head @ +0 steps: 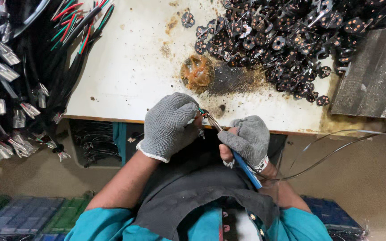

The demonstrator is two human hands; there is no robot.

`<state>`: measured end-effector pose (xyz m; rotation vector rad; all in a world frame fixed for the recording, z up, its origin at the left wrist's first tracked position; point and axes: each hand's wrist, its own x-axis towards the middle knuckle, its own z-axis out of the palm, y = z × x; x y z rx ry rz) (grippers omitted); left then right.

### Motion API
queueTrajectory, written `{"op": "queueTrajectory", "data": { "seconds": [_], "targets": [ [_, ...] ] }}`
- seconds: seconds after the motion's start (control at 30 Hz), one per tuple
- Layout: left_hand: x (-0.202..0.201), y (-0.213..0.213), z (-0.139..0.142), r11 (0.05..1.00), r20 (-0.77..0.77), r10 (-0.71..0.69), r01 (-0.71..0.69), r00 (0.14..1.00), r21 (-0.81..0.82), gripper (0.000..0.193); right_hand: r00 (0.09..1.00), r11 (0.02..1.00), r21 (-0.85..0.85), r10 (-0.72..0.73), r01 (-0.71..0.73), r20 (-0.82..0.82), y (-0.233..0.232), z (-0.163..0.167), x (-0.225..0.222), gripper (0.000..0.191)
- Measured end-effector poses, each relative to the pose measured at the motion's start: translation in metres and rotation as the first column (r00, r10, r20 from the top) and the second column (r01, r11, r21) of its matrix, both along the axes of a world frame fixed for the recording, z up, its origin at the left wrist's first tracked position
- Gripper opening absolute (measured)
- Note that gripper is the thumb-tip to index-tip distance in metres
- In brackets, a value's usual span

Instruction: The person solders wires to electrical plug connectors at a workbench. They hold a wire and connector in one hand and a soldering iron in the other, touching the iron to the joint, dipping the iron in a wet sponge, and setting finished connectors onto a large pile of completed parts on the table.

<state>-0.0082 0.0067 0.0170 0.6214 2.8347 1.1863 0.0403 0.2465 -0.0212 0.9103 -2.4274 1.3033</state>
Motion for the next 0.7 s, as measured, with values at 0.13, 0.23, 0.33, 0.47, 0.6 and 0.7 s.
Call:
{"op": "queueTrajectory", "data": {
  "seconds": [0.13, 0.23, 0.33, 0.47, 0.6, 0.7],
  "targets": [
    [-0.0009, -0.0013, 0.0004, 0.999, 0.030, -0.027, 0.026, 0.999, 0.025, 0.019, 0.999, 0.990, 0.133, -0.044, 0.040, 0.025, 0.0030, -0.0011, 0.0039, 0.035],
    [-0.0003, -0.0006, 0.0005, 1.000, 0.006, 0.000, 0.000, 1.000, 0.029, 0.017, 0.998, 0.976, 0.212, -0.053, 0.046, 0.030, 0.0020, 0.0012, 0.0040, 0.037],
    [0.0001, 0.0001, 0.0003, 1.000, 0.004, 0.004, -0.004, 1.000, 0.029, 0.018, 1.000, 0.985, 0.175, 0.006, -0.004, -0.011, 0.0010, 0.0003, 0.0018, 0.039],
    [0.0003, -0.0001, 0.0004, 1.000, 0.013, 0.009, -0.009, 1.000, 0.025, 0.019, 0.997, 0.977, 0.209, 0.054, -0.042, -0.050, 0.0019, -0.0037, 0.0004, 0.041],
    [0.0000, -0.0012, 0.0007, 0.999, 0.016, -0.008, 0.008, 1.000, 0.037, 0.019, 0.998, 0.967, 0.248, 0.061, -0.053, -0.027, 0.0023, -0.0071, 0.0018, 0.041],
    [-0.0001, -0.0007, 0.0000, 0.999, 0.015, -0.001, 0.000, 1.000, 0.035, 0.019, 0.998, 0.969, 0.243, 0.049, -0.039, -0.037, 0.0015, -0.0081, 0.0031, 0.042]
  ]
}}
